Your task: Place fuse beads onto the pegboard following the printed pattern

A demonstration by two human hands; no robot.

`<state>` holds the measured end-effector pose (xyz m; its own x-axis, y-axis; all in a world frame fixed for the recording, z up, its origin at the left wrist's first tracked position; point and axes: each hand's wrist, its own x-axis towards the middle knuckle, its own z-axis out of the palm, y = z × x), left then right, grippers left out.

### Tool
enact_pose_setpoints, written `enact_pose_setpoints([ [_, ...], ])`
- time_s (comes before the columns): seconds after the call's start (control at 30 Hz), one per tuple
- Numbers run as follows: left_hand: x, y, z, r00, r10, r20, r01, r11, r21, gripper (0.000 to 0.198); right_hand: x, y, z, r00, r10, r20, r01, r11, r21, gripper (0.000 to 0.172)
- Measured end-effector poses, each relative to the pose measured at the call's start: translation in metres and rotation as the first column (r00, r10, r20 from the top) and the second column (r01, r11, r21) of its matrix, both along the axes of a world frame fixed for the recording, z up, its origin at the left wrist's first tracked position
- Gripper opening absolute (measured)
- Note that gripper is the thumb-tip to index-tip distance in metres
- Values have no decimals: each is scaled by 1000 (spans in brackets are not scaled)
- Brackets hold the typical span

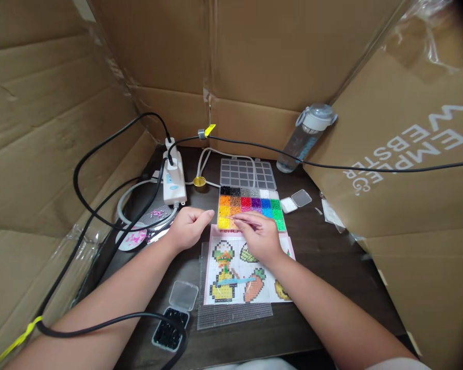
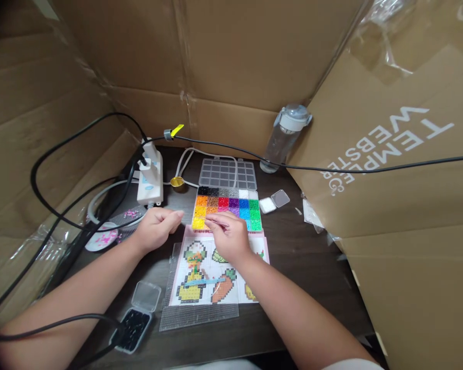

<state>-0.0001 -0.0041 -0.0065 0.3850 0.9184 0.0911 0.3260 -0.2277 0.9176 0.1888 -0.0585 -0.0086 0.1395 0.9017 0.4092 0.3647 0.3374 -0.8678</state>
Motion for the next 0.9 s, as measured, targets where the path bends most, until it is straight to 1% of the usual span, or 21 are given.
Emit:
enact_pose_setpoints([
  [0.3,1,-1,2,999,11,-31,-12,1000,-7,51,5,-2,-3,997,-18,-72,13,998,-61,10],
  [0.43,1,-1,2,1000,4,-12,-4,1000,-3,51,5,-1,-8,991,-26,-128,11,993,-115,11],
  [0.53,1,-2,3,1000,2,-19,-2,1000,3,51,5,1,-12,986,-37,-162,16,992,-124,13],
  [0.6,2,-2,3,1000,-3,-23,3,1000,4,51,5,2,-11,986,-38,-161,21,994,-111,13],
  [0.77,3,-1,2,1000,-11,-27,12,1000,11,51,3,4,-7,995,-33,-98,27,998,-57,11],
  [0.9,2,-1,2,1000,-5,-28,6,1000,19,51,2,4,-7,994,-47,-98,39,996,-84,11],
])
